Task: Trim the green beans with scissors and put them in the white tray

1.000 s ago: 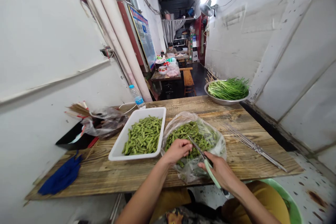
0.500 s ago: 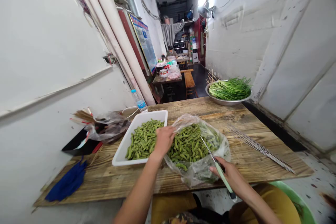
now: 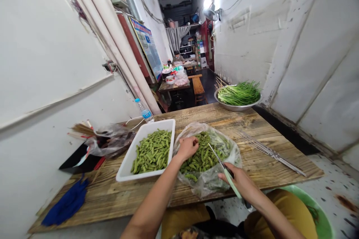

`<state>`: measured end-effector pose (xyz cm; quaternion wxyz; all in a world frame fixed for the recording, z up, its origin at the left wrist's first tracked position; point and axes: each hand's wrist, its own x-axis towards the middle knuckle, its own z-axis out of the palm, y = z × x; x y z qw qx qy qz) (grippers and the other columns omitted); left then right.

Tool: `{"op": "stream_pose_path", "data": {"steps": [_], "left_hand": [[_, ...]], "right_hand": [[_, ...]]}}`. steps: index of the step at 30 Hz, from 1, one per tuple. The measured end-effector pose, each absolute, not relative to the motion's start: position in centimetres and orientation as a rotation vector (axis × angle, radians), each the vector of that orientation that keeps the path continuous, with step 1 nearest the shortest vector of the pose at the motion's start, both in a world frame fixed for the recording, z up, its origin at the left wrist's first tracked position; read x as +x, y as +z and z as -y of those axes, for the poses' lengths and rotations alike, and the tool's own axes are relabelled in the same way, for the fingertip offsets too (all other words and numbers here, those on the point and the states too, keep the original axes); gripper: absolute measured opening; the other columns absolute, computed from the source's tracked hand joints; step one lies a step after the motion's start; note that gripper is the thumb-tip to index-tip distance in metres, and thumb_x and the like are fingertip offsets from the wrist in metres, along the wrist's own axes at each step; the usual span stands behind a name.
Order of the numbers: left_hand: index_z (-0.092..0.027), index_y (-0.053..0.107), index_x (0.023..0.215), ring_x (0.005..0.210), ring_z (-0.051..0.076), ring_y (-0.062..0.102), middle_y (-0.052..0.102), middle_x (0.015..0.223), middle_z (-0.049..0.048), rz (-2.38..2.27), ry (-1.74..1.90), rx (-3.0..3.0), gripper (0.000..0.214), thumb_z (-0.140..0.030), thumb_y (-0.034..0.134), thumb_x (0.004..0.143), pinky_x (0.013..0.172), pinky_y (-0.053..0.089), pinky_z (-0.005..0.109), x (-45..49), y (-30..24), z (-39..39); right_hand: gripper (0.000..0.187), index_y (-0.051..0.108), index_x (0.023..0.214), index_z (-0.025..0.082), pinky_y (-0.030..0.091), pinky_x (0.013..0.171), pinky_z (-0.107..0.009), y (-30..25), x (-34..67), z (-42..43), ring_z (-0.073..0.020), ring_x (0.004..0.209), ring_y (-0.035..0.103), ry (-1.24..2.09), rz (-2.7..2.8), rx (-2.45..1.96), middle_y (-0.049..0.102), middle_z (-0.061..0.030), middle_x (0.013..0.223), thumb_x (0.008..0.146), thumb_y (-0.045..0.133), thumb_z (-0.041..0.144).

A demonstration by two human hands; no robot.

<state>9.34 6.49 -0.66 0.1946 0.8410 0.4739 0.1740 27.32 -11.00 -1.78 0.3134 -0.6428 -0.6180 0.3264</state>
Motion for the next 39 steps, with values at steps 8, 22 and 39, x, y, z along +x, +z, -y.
{"op": "stream_pose_path", "data": {"steps": [8, 22, 39], "left_hand": [[-0.015, 0.066, 0.092, 0.072, 0.017, 0.058, 0.068, 0.078, 0.005, -0.913, 0.628, 1.875, 0.028, -0.034, 0.052, 0.078, 0.072, 0.043, 0.029, 9.2, 0.2, -4.1], [-0.012, 0.062, 0.083, 0.057, 0.009, 0.047, 0.055, 0.063, -0.0006, -0.889, 0.801, 1.387, 0.028, -0.034, 0.067, 0.066, 0.06, 0.037, 0.023, 8.9, -0.5, -2.8], [-0.015, 0.048, 0.062, 0.057, 0.01, 0.044, 0.048, 0.059, -0.0019, -0.751, 0.525, 1.766, 0.032, -0.043, 0.051, 0.078, 0.058, 0.036, 0.021, 8.9, 0.7, -1.3]], "right_hand": [[0.039, 0.059, 0.105, 0.019, 0.045, 0.075, -0.03, -0.9, 26.6, 10.0, -0.025, 0.085, 0.063, 0.87, 1.628, -1.672, 0.069, -0.0081, 0.093, 0.08, 0.051, 0.048], [0.033, 0.063, 0.086, 0.016, 0.044, 0.067, -0.025, -1.4, 26.3, 9.9, -0.0196, 0.071, 0.061, 0.866, 1.645, -1.616, 0.068, -0.0027, 0.077, 0.081, 0.051, 0.047], [0.044, 0.059, 0.114, 0.018, 0.045, 0.083, -0.034, -0.8, 26.4, 9.6, -0.026, 0.092, 0.062, 0.833, 1.669, -1.599, 0.067, -0.011, 0.102, 0.08, 0.052, 0.044]]}}
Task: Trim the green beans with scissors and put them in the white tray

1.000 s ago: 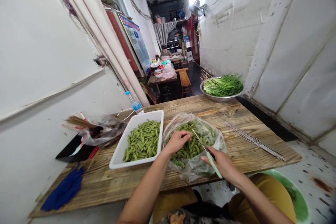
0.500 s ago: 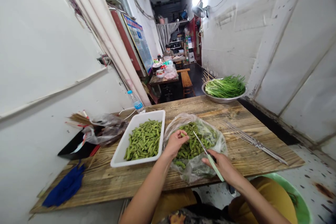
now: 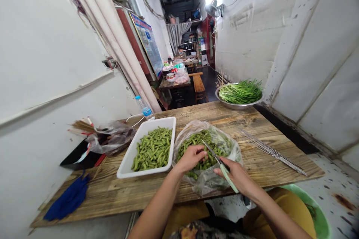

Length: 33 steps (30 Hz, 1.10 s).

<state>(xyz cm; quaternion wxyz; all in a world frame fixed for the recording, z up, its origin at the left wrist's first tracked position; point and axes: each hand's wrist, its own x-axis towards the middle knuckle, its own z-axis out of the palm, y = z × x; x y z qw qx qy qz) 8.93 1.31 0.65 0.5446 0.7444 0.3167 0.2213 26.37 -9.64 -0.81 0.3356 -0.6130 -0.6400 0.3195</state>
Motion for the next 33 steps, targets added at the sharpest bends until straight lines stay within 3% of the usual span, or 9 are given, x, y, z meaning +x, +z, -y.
{"op": "stream_pose_path", "data": {"steps": [9, 16, 19, 22, 26, 33], "left_hand": [[-0.015, 0.05, 0.059, 0.06, 0.011, 0.042, 0.047, 0.058, -0.0015, -0.844, 0.605, 1.993, 0.028, -0.033, 0.047, 0.08, 0.058, 0.032, 0.021, 8.6, 1.0, -0.9], [-0.015, 0.051, 0.059, 0.058, 0.011, 0.045, 0.05, 0.057, -0.0009, -0.78, 0.535, 1.904, 0.025, -0.031, 0.049, 0.078, 0.058, 0.035, 0.022, 8.5, 0.8, -0.7], [-0.014, 0.057, 0.074, 0.056, 0.011, 0.048, 0.055, 0.061, -0.0001, -0.87, 0.584, 1.69, 0.016, -0.028, 0.05, 0.075, 0.057, 0.038, 0.022, 7.8, 0.2, -1.4], [-0.015, 0.055, 0.09, 0.056, 0.011, 0.05, 0.058, 0.065, -0.0003, -1.066, 0.748, 1.559, 0.02, -0.02, 0.045, 0.073, 0.055, 0.039, 0.022, 7.0, -0.4, -3.1], [-0.016, 0.06, 0.076, 0.056, 0.012, 0.049, 0.058, 0.063, -0.0006, -1.282, 0.802, 1.901, 0.016, -0.014, 0.049, 0.065, 0.057, 0.037, 0.023, 7.1, -1.1, -5.3], [-0.017, 0.068, 0.067, 0.067, 0.02, 0.057, 0.065, 0.066, 0.0063, -1.347, 0.46, 2.218, 0.01, -0.025, 0.065, 0.062, 0.066, 0.04, 0.029, 9.4, -1.5, -6.6]], "right_hand": [[0.049, 0.055, 0.12, 0.019, 0.043, 0.086, -0.033, -0.8, 26.6, 9.5, -0.0262, 0.1, 0.058, 0.774, 1.707, -1.647, 0.062, -0.0108, 0.113, 0.078, 0.055, 0.044], [0.033, 0.063, 0.104, 0.018, 0.046, 0.071, -0.026, -0.7, 26.3, 9.7, -0.0216, 0.079, 0.062, 0.817, 1.731, -1.564, 0.069, -0.0033, 0.085, 0.082, 0.05, 0.039], [0.034, 0.064, 0.101, 0.016, 0.046, 0.07, -0.026, -1.7, 26.8, 9.8, -0.0218, 0.077, 0.062, 0.829, 1.68, -1.59, 0.068, -0.0026, 0.079, 0.082, 0.05, 0.04], [0.039, 0.061, 0.105, 0.014, 0.047, 0.071, -0.028, -3.1, 27.6, 10.0, -0.0227, 0.075, 0.062, 0.822, 1.602, -1.688, 0.067, -0.0035, 0.075, 0.082, 0.05, 0.043], [0.042, 0.06, 0.109, 0.015, 0.047, 0.074, -0.03, -3.9, 28.3, 10.2, -0.024, 0.078, 0.062, 0.825, 1.61, -1.705, 0.065, -0.0032, 0.07, 0.082, 0.049, 0.045], [0.038, 0.061, 0.106, 0.016, 0.048, 0.071, -0.028, -3.7, 28.1, 10.6, -0.023, 0.077, 0.063, 0.826, 1.635, -1.748, 0.069, -0.0045, 0.082, 0.081, 0.05, 0.042]]}}
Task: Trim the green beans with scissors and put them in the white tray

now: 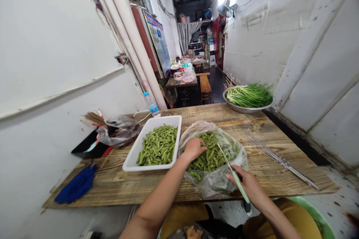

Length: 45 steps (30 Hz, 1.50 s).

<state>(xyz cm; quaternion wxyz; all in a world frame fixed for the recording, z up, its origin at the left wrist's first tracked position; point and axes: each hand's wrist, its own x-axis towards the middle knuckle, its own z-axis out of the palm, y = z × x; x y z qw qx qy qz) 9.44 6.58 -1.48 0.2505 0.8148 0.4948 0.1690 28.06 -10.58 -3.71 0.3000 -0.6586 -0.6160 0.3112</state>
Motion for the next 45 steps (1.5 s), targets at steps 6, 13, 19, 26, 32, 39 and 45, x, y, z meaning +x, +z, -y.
{"op": "stream_pose_path", "data": {"steps": [6, 13, 19, 26, 32, 39, 45], "left_hand": [[-0.015, 0.069, 0.077, 0.072, 0.018, 0.059, 0.068, 0.077, 0.0046, -1.178, 0.502, 2.084, 0.019, -0.03, 0.058, 0.071, 0.069, 0.041, 0.027, 9.3, -1.1, -6.7], [-0.019, 0.071, 0.083, 0.073, 0.019, 0.061, 0.069, 0.073, 0.0047, -1.086, 0.545, 2.055, 0.025, -0.035, 0.054, 0.076, 0.073, 0.042, 0.028, 7.8, -0.7, -7.1], [-0.016, 0.072, 0.069, 0.071, 0.025, 0.061, 0.068, 0.071, 0.0108, -1.373, 0.341, 2.306, 0.013, -0.026, 0.066, 0.064, 0.068, 0.041, 0.032, 9.7, -1.6, -7.0], [-0.017, 0.071, 0.072, 0.07, 0.021, 0.061, 0.069, 0.074, 0.0073, -1.142, 0.442, 2.173, 0.018, -0.031, 0.06, 0.069, 0.067, 0.042, 0.029, 10.1, -0.3, -6.8], [-0.016, 0.069, 0.086, 0.074, 0.018, 0.061, 0.07, 0.077, 0.0051, -0.967, 0.643, 1.879, 0.024, -0.032, 0.06, 0.07, 0.071, 0.044, 0.029, 9.9, 0.6, -4.5], [-0.016, 0.069, 0.076, 0.071, 0.016, 0.061, 0.069, 0.076, 0.0036, -1.097, 0.845, 1.809, 0.015, -0.024, 0.066, 0.063, 0.071, 0.045, 0.027, 10.4, 0.1, -3.0], [-0.015, 0.062, 0.064, 0.061, 0.011, 0.053, 0.061, 0.064, -0.0017, -1.119, 0.898, 1.791, 0.013, -0.025, 0.069, 0.059, 0.062, 0.04, 0.023, 10.6, 0.4, -2.2]], "right_hand": [[0.042, 0.059, 0.111, 0.013, 0.047, 0.071, -0.028, -4.3, 28.2, 10.5, -0.0235, 0.079, 0.063, 0.847, 1.628, -1.734, 0.069, -0.0052, 0.08, 0.081, 0.049, 0.042], [0.041, 0.06, 0.11, 0.014, 0.047, 0.07, -0.028, -5.0, 28.2, 10.4, -0.0234, 0.078, 0.063, 0.859, 1.609, -1.747, 0.07, -0.0059, 0.085, 0.08, 0.051, 0.041], [0.039, 0.062, 0.107, 0.015, 0.048, 0.071, -0.027, -5.4, 28.1, 10.4, -0.0228, 0.078, 0.063, 0.855, 1.603, -1.698, 0.069, -0.0041, 0.079, 0.079, 0.053, 0.041], [0.043, 0.062, 0.107, 0.015, 0.048, 0.069, -0.028, -4.7, 28.2, 10.6, -0.0224, 0.071, 0.063, 0.855, 1.544, -1.685, 0.067, -0.0028, 0.069, 0.077, 0.054, 0.045], [0.047, 0.06, 0.111, 0.016, 0.048, 0.073, -0.03, -3.2, 27.6, 10.0, -0.0239, 0.078, 0.063, 0.785, 1.549, -1.712, 0.069, -0.0051, 0.08, 0.076, 0.055, 0.047], [0.06, 0.054, 0.121, 0.015, 0.047, 0.083, -0.034, -2.0, 26.5, 9.9, -0.0259, 0.094, 0.061, 0.618, 1.653, -1.769, 0.064, -0.0132, 0.11, 0.074, 0.056, 0.053], [0.05, 0.053, 0.12, 0.011, 0.048, 0.081, -0.035, -1.9, 26.2, 9.9, -0.0259, 0.092, 0.061, 0.438, 1.749, -1.809, 0.064, -0.0154, 0.105, 0.081, 0.049, 0.042]]}}
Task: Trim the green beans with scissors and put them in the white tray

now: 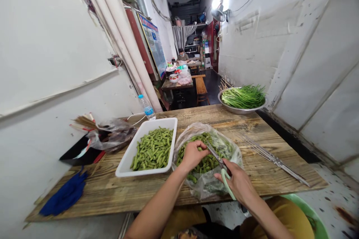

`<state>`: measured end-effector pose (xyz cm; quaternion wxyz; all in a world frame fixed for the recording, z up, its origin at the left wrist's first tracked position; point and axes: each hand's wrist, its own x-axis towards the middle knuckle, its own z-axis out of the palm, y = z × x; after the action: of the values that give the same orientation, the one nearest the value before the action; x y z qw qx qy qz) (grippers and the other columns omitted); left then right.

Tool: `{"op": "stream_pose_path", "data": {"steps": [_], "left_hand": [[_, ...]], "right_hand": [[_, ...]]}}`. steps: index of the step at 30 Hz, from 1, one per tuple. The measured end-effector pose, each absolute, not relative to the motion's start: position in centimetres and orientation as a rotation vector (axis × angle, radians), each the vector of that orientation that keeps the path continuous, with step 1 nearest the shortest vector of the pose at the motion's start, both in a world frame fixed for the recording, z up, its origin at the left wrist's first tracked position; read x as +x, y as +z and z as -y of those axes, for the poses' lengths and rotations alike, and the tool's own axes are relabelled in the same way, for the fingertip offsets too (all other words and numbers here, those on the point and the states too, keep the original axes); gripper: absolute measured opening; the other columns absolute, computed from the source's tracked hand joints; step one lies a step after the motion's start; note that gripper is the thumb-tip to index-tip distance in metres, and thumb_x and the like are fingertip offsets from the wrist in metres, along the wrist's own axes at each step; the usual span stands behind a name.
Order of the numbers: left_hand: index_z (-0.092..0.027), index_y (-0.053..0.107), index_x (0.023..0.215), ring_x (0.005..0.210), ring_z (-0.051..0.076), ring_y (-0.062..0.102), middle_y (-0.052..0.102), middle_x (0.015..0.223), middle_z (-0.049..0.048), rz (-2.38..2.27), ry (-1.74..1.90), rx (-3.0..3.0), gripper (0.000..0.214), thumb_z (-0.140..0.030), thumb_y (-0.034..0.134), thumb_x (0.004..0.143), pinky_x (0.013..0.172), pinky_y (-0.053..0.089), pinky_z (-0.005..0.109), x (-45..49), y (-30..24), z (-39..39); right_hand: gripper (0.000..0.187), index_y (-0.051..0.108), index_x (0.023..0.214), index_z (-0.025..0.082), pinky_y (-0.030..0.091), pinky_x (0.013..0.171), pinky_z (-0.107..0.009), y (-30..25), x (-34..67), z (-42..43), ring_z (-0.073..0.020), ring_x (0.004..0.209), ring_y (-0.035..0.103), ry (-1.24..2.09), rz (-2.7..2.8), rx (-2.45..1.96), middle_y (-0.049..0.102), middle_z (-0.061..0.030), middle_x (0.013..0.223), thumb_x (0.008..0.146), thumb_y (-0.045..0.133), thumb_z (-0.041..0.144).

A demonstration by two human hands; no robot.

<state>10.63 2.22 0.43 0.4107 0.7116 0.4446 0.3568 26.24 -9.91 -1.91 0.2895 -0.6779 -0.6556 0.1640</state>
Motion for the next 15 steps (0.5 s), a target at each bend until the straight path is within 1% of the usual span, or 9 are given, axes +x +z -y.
{"op": "stream_pose_path", "data": {"steps": [6, 10, 12, 15], "left_hand": [[-0.015, 0.061, 0.061, 0.06, 0.011, 0.052, 0.06, 0.062, -0.0021, -1.131, 0.889, 1.749, 0.017, -0.027, 0.072, 0.056, 0.062, 0.039, 0.024, 10.6, 0.3, -2.2], [-0.014, 0.06, 0.06, 0.061, 0.011, 0.052, 0.06, 0.063, -0.0012, -1.161, 0.926, 1.616, 0.018, -0.023, 0.074, 0.053, 0.061, 0.039, 0.023, 10.3, -0.4, -2.6], [-0.014, 0.059, 0.064, 0.054, 0.007, 0.047, 0.056, 0.06, -0.0025, -1.148, 0.971, 1.403, 0.023, -0.025, 0.076, 0.052, 0.053, 0.036, 0.02, 10.1, -0.5, -2.8], [-0.014, 0.055, 0.071, 0.039, 0.001, 0.031, 0.045, 0.053, -0.0076, -0.984, 0.945, 0.972, 0.033, -0.028, 0.078, 0.053, 0.039, 0.022, 0.016, 9.9, -0.3, -3.0]], "right_hand": [[0.041, 0.057, 0.113, 0.012, 0.048, 0.075, -0.033, -2.8, 25.9, 9.7, -0.0247, 0.083, 0.063, 0.312, 1.8, -1.801, 0.067, -0.0146, 0.097, 0.084, 0.045, 0.038], [0.036, 0.061, 0.103, 0.015, 0.047, 0.072, -0.032, -3.3, 26.0, 9.2, -0.0259, 0.08, 0.065, 0.365, 1.798, -1.816, 0.07, -0.0124, 0.088, 0.084, 0.044, 0.04], [0.034, 0.061, 0.102, 0.018, 0.047, 0.07, -0.031, -3.1, 26.1, 9.0, -0.0262, 0.08, 0.065, 0.491, 1.78, -1.796, 0.07, -0.0105, 0.087, 0.083, 0.045, 0.04], [0.035, 0.059, 0.105, 0.019, 0.046, 0.069, -0.029, -2.4, 26.1, 9.2, -0.0244, 0.081, 0.064, 0.744, 1.722, -1.703, 0.069, -0.008, 0.089, 0.083, 0.047, 0.042]]}}
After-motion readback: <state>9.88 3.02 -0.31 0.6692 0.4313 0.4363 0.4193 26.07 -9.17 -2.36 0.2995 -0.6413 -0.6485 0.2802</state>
